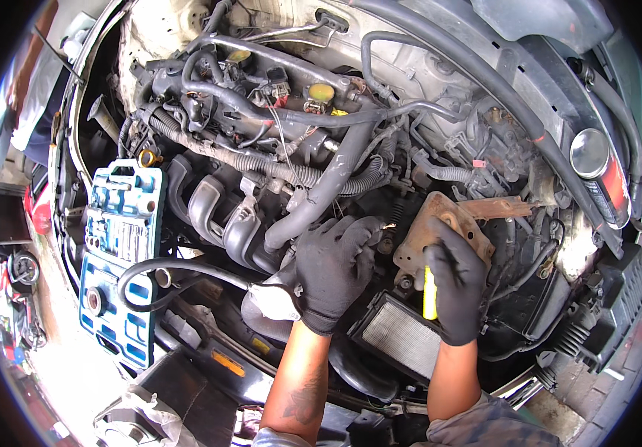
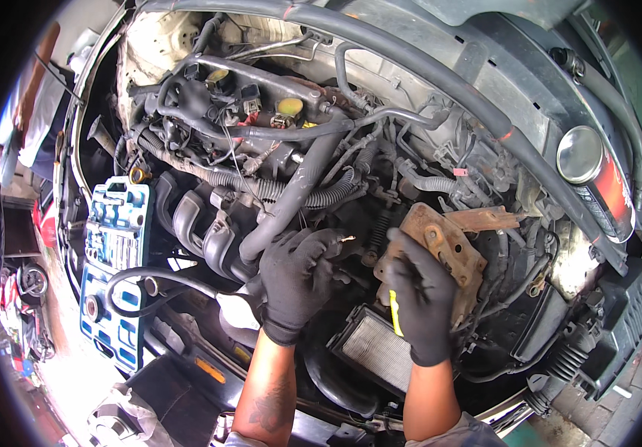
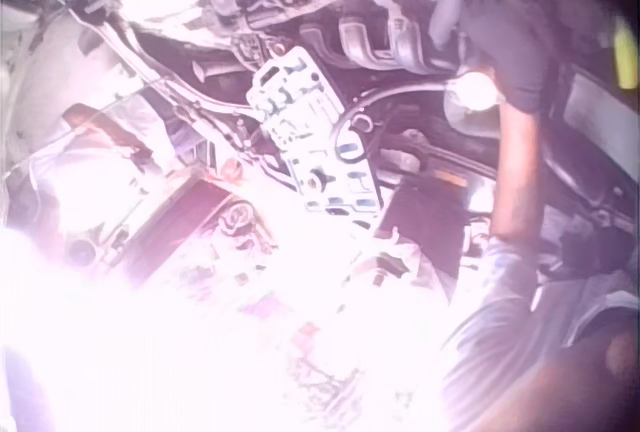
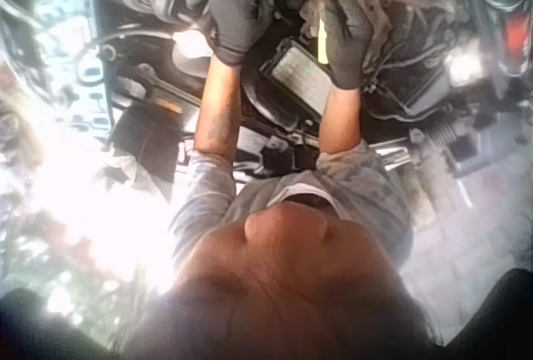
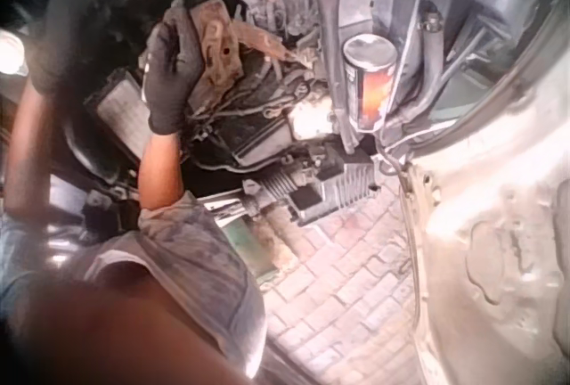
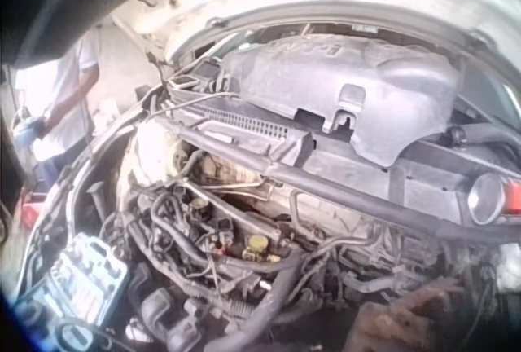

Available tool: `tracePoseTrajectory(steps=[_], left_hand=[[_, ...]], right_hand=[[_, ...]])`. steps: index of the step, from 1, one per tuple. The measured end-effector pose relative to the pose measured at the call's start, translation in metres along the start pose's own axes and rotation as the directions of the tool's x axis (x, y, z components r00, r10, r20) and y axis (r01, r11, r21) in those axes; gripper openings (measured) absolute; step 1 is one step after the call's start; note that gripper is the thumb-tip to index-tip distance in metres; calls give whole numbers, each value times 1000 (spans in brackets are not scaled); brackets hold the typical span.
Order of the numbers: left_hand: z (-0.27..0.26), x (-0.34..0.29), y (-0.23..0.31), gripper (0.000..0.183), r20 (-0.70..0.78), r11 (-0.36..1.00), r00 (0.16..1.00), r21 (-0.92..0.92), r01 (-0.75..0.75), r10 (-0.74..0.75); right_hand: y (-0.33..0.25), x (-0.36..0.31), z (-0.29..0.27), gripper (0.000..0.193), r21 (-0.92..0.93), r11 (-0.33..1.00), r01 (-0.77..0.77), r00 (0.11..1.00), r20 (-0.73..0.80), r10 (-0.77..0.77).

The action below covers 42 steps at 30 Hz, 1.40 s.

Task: The person works on a car engine while wearing gloves. They use a utility knife to cut a wire and then manipulate a small plastic connector.

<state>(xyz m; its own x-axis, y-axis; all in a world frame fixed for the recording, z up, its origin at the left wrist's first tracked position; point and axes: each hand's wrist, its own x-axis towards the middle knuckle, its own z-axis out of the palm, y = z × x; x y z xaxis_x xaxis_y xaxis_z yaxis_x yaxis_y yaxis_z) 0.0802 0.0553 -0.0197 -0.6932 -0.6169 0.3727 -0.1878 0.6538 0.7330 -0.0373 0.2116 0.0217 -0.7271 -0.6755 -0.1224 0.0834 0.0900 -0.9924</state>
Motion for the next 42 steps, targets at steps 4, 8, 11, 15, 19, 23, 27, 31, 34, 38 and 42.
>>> tracePoseTrajectory(steps=[4, 8, 11, 15, 19, 23, 27, 31, 34, 38, 42], left_hand=[[1, -2, 5, 33, 10, 999, 1000, 43, 6, -6], [1, -1, 6, 33, -11, 996, 1000, 86, -15, 16], [4, -3, 5, 33, 9, 993, 1000, 116, -5, 4], [5, -3, 1, 34, -1, 992, 999, 115, -45, 46], [3, -2, 5, 37, 7, 988, 999, 151, -37, 37], [4, -2, 3, 40, -3, 986, 998, 155, -62, 64], [3, -3, 4, 41, 14, 987, 999, 156, -47, 45], [3, -4, 2, 43, 35, 987, 998, 153, -57, 52], [0, -2, 4, 44, 40, 991, 999, 125, -41, 36], [1, -1, 4, 43, -12, 996, 1000, 91, 23, -22], [8, 1, 7, 40, -58, 998, 997, 36, 52, -50]], right_hand=[[8, 7, 24, 48, 120, 987, -109, 986, 136, 93], [12, 9, 35, 47, 56, 997, -58, 992, 116, 51], [10, 8, 37, 47, 44, 998, -53, 995, 85, 49], [11, 8, 35, 47, 35, 995, -95, 989, 115, 90], [7, 11, 34, 46, 41, 984, -174, 979, 117, 169], [9, 13, 35, 42, 24, 989, -143, 984, 113, 140], [10, 15, 31, 34, 44, 976, -213, 970, 129, 206], [11, 18, 24, 27, 205, 952, -226, 974, 33, 224], [28, 31, -3, 36, 6, 995, -99, 971, -218, 98], [73, 43, -43, 49, -689, 703, 176, 952, -62, -298], [104, 36, -66, 54, -856, 517, -5, 988, -84, -130]])
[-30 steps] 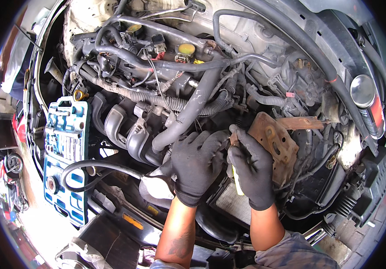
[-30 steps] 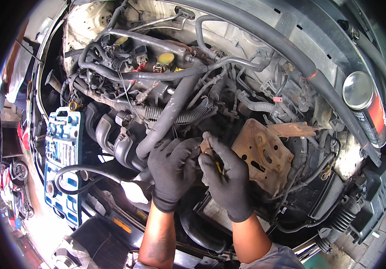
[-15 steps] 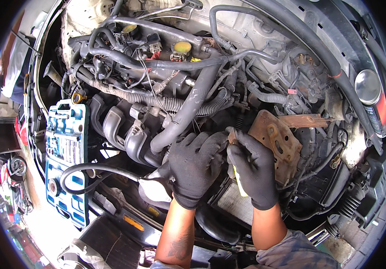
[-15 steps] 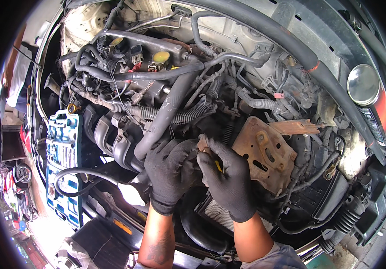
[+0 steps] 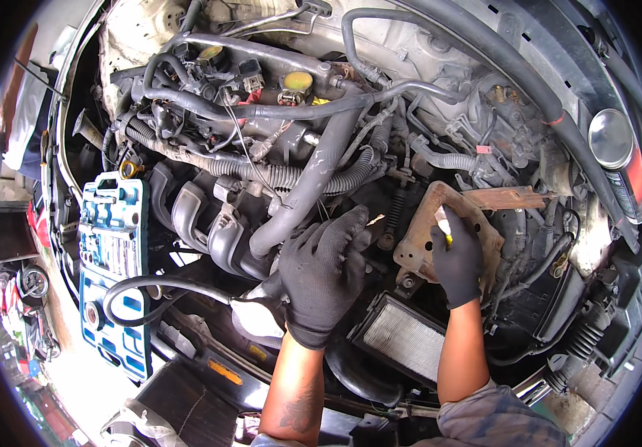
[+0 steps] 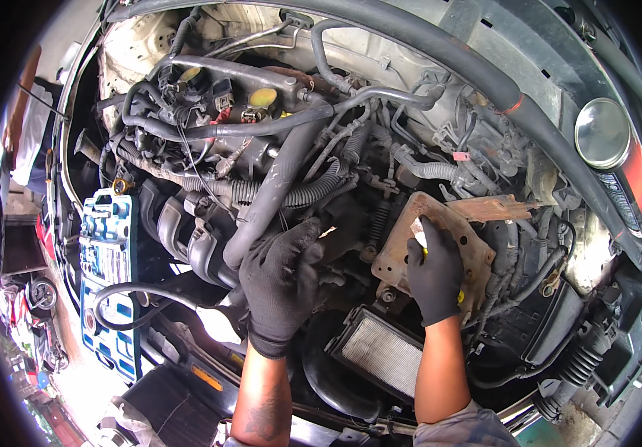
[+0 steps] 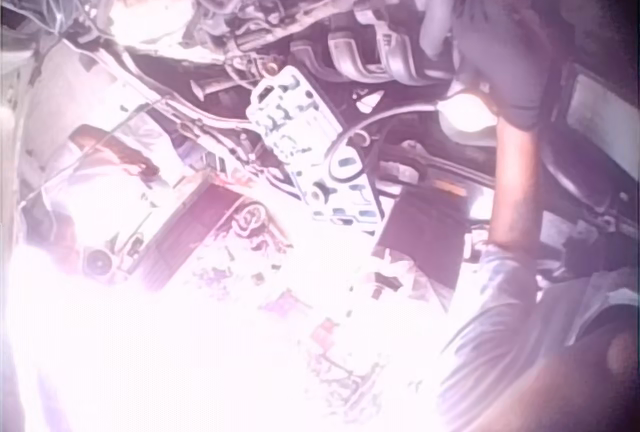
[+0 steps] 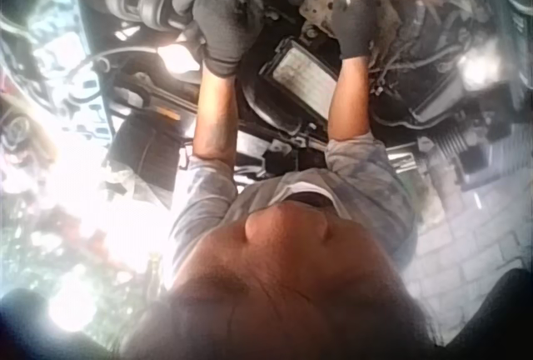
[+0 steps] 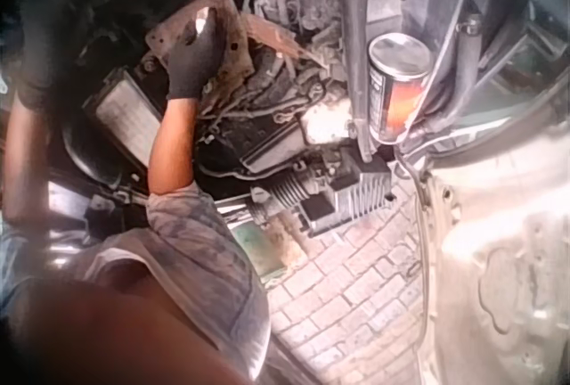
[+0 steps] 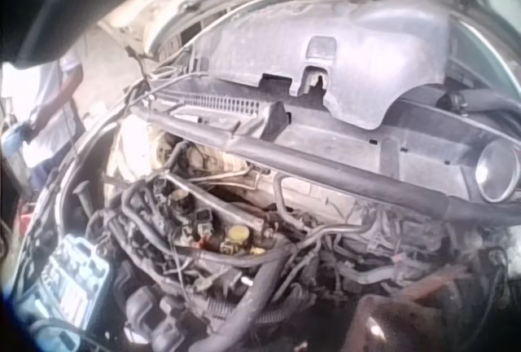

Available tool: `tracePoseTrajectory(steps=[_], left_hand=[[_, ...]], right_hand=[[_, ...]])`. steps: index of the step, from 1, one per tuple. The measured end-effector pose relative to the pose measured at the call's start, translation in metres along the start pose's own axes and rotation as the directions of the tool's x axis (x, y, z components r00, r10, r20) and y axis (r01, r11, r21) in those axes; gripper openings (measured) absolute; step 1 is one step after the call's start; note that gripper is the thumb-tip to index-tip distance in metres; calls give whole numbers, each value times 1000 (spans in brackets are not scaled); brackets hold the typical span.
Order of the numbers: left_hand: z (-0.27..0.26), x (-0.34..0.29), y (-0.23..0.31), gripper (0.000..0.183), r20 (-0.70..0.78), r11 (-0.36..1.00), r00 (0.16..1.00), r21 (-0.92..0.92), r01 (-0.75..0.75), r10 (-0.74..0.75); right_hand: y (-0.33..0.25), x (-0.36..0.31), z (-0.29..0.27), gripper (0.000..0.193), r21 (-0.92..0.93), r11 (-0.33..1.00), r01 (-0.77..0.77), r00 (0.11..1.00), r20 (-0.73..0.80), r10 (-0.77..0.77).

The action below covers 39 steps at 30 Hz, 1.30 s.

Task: The person works on a car engine while wearing gloves. They use a utility knife to cut a wire and then manipulate a small plastic connector.

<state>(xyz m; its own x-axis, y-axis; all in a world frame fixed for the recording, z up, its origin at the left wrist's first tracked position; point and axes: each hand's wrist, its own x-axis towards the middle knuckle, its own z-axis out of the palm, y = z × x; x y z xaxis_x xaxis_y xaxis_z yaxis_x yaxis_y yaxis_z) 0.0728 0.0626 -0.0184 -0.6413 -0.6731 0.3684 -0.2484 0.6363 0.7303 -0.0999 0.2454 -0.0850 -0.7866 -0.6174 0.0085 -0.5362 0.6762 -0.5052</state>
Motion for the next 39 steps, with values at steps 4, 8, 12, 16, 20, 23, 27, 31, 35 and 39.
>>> tracePoseTrajectory(steps=[4, 8, 12, 16, 20, 23, 27, 31, 35, 39], left_hand=[[-2, 0, -1, 38, 31, 999, 1000, -37, 5, -4], [-5, -2, -2, 37, 73, 998, 997, -54, 32, -28], [-7, -2, -5, 36, 70, 997, 997, -76, -7, 12], [-5, -4, -9, 36, 63, 994, 997, -106, -28, 35], [-4, -4, -11, 35, 48, 991, 997, -119, -54, 60], [-4, -6, -12, 35, 46, 997, 997, -57, -58, 61], [-5, -3, -10, 34, 50, 991, 998, -125, -41, 48], [-3, -4, -11, 32, 41, 992, 998, -117, -41, 46], [-3, -3, -9, 31, 42, 992, 999, -123, -23, 28], [-5, -3, -7, 31, 58, 996, 998, -85, -20, 25]], right_hand=[[14, -10, 18, 57, -187, 982, 41, 997, -59, -53], [8, -9, 10, 58, -295, 947, 126, 975, -142, -174], [-45, 7, -18, 45, 386, 913, 129, 992, -49, -120], [-87, 23, -30, 32, 883, 227, -410, 888, 443, -119], [-93, 31, -23, 32, 815, 23, -579, 789, 567, -236], [-90, 33, -18, 33, 784, -37, -619, 756, 583, -297], [-85, 33, -11, 33, 703, -174, -690, 708, 604, -367], [-82, 29, -6, 37, 739, -187, -648, 738, 547, -395], [-78, 25, 3, 42, 727, -259, -636, 753, 511, -415], [-73, 23, 9, 45, 712, -283, -642, 749, 507, -426]])
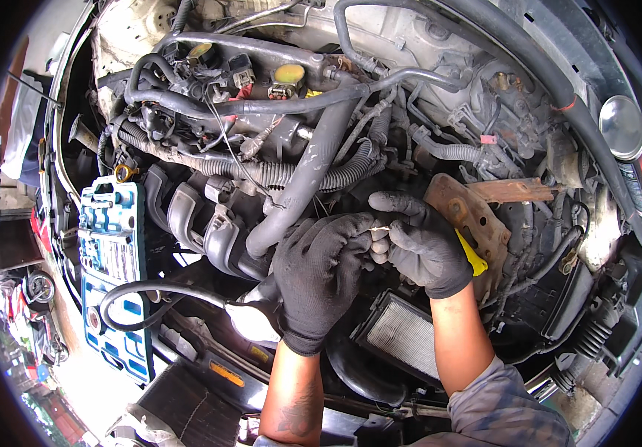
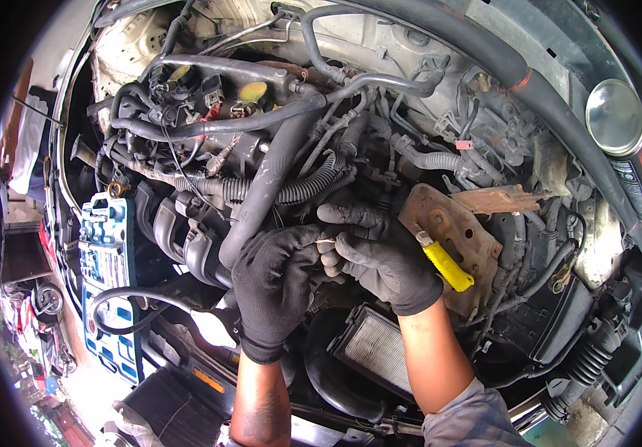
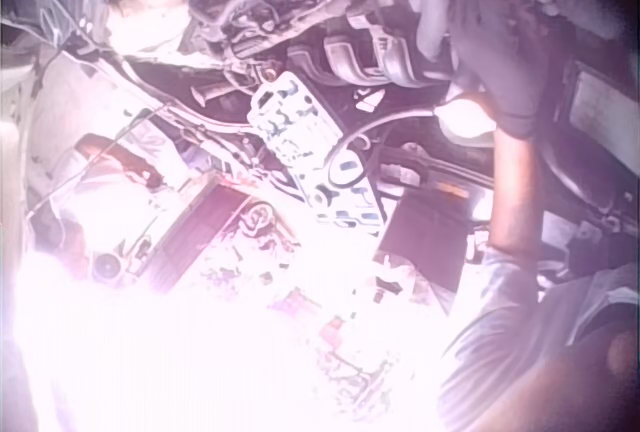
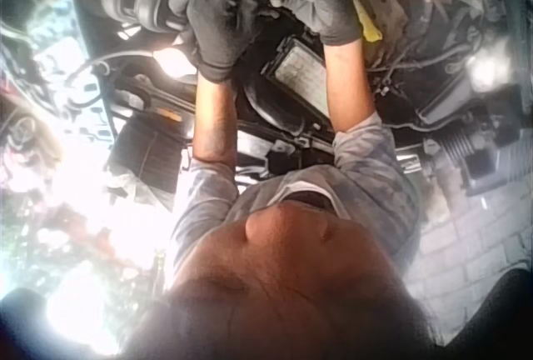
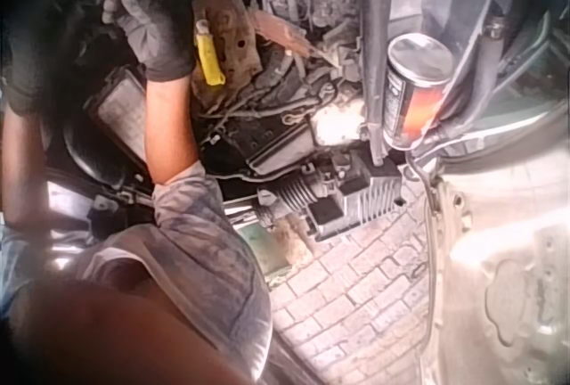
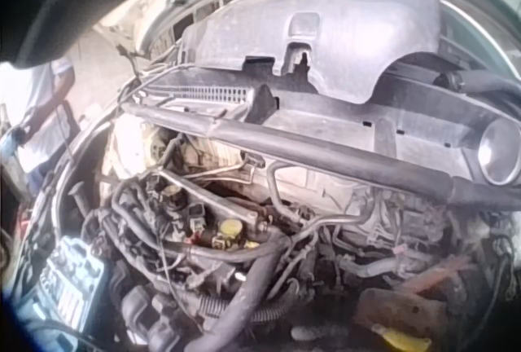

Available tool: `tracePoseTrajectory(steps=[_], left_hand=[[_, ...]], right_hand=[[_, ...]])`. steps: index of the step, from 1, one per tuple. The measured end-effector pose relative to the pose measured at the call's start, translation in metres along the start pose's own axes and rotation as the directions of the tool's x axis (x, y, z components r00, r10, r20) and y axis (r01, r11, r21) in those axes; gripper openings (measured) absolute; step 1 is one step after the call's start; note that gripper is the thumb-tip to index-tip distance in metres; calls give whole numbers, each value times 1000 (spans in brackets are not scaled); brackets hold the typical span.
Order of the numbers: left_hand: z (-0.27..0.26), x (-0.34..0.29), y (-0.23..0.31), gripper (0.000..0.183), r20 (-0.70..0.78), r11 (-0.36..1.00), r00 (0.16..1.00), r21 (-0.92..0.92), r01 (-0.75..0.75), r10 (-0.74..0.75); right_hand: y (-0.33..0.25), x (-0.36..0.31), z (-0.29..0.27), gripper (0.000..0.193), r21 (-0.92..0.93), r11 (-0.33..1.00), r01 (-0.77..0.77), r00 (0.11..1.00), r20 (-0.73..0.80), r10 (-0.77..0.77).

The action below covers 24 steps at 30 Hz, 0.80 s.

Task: The person works on a car engine while wearing gloves. They use a utility knife to cut a wire and then manipulate a small plastic connector.

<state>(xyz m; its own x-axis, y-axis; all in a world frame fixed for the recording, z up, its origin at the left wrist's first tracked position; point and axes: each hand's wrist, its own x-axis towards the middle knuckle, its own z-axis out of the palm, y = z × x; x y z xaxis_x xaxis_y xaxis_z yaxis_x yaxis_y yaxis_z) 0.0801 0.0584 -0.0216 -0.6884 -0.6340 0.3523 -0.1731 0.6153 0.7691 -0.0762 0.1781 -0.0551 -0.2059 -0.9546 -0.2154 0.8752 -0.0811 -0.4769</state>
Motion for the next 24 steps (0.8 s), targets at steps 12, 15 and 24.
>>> tracePoseTrajectory(steps=[12, 15, 24], left_hand=[[-1, 1, 2, 31, 14, 1000, 1000, -5, 15, -14], [-1, 2, 2, 31, 12, 1000, 1000, -12, 11, -10], [-1, 2, 2, 33, 26, 999, 999, -23, 36, -35]], right_hand=[[3, 2, -2, 45, 16, 1000, 15, 1000, 24, -16], [5, 3, -3, 44, 46, 999, 11, 1000, 26, -13], [18, 8, -11, 46, 136, 990, 46, 995, 81, -57]])
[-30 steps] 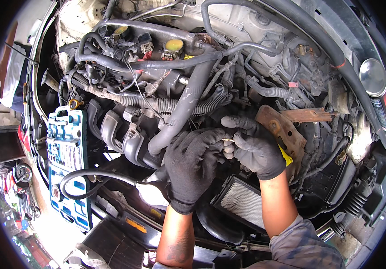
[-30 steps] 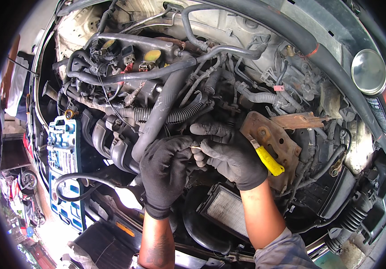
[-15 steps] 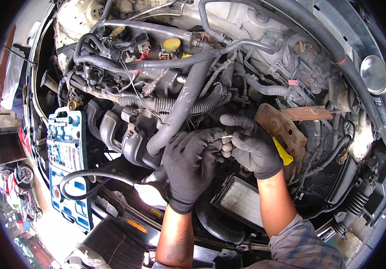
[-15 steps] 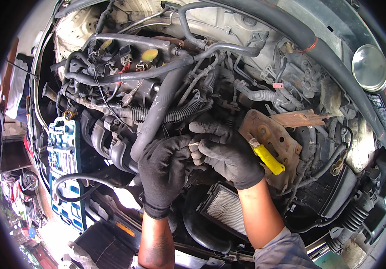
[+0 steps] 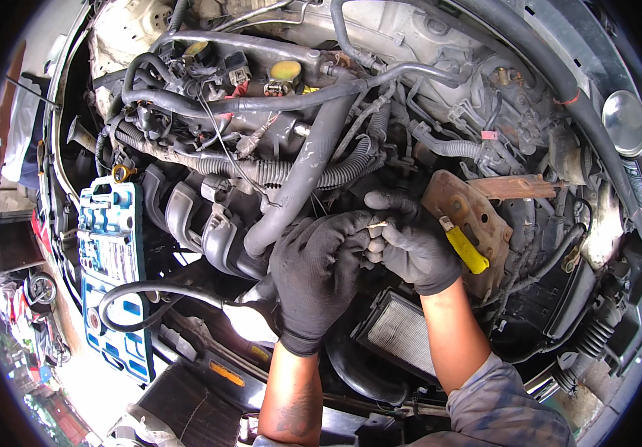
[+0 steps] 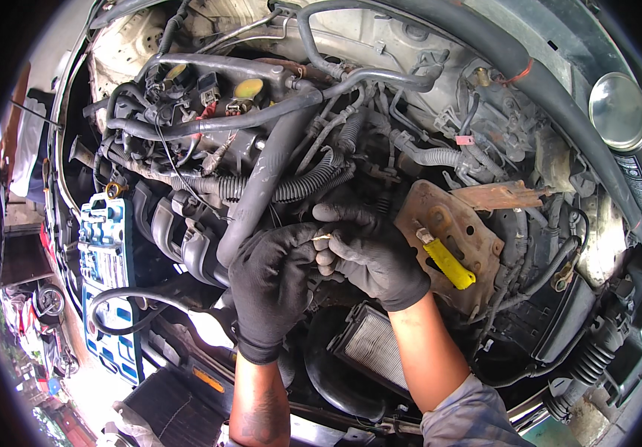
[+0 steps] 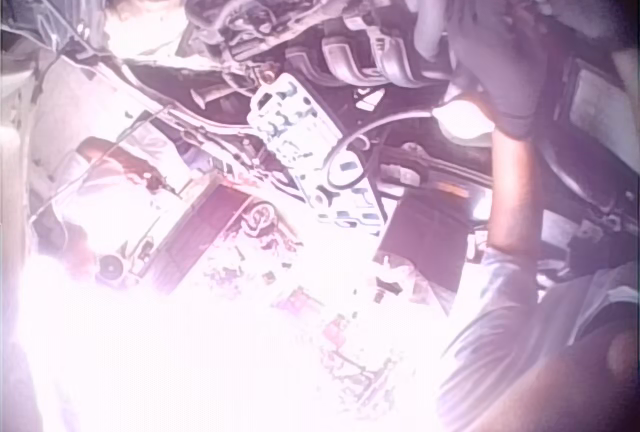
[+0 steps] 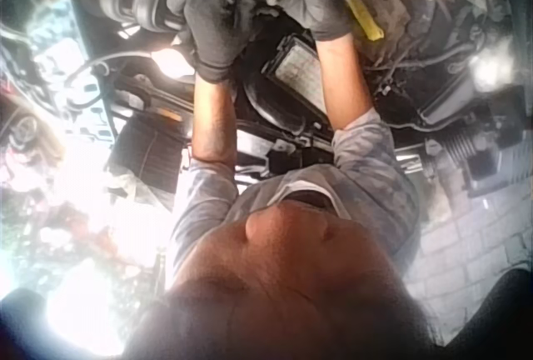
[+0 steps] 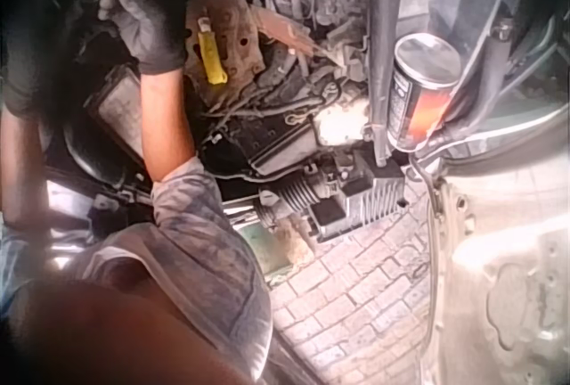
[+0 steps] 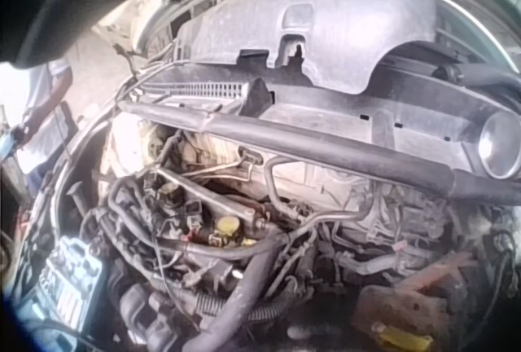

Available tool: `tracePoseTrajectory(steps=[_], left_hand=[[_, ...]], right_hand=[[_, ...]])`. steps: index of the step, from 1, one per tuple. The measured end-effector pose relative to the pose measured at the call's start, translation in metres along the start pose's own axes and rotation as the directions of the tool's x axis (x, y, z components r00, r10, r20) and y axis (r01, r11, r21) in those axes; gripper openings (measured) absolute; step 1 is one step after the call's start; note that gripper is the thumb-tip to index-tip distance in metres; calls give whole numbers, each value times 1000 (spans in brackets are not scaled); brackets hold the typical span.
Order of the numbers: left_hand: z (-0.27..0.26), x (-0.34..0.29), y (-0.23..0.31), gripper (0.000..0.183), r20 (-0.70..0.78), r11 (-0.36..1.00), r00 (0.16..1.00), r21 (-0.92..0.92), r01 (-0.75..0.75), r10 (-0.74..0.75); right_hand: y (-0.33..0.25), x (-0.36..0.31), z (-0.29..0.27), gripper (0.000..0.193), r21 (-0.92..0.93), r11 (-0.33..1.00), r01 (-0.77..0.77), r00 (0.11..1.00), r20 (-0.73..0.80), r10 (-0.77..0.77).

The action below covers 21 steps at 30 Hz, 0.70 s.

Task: The person works on a car engine while wearing gloves. They use a utility knife to cut a wire and then manipulate a small plastic connector.

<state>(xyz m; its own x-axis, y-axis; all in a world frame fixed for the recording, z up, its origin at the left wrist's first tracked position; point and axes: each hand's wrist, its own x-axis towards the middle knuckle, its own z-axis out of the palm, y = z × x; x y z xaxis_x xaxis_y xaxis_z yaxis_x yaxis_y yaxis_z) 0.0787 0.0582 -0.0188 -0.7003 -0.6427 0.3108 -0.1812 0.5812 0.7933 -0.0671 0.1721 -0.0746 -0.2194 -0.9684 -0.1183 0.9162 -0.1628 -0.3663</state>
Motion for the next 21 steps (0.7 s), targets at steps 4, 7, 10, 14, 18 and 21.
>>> tracePoseTrajectory(steps=[4, 7, 10, 14, 18, 21], left_hand=[[0, -1, -1, 31, -7, 1000, 1000, 9, 9, -9], [2, -2, -1, 31, -17, 999, 999, -10, 43, -43], [1, -1, 0, 31, -7, 998, 998, -31, 55, -55], [-2, -4, 3, 23, 30, 992, 991, 0, 127, -127], [1, -6, 2, 25, 11, 987, 988, -31, 156, -156], [2, -4, 2, 29, -7, 988, 989, -36, 148, -148]], right_hand=[[-1, 1, 4, 43, -81, 997, -16, 999, -45, 13], [-6, 3, 18, 41, -194, 981, -12, 995, -100, -7], [-6, 6, 30, 42, -335, 942, 16, 988, -140, -66], [-6, 4, 39, 46, -378, 926, 4, 978, -192, -83], [-5, 4, 44, 59, -390, 918, 75, 967, -195, -162], [-7, 4, 39, 67, -470, 877, 99, 975, -130, -180]])
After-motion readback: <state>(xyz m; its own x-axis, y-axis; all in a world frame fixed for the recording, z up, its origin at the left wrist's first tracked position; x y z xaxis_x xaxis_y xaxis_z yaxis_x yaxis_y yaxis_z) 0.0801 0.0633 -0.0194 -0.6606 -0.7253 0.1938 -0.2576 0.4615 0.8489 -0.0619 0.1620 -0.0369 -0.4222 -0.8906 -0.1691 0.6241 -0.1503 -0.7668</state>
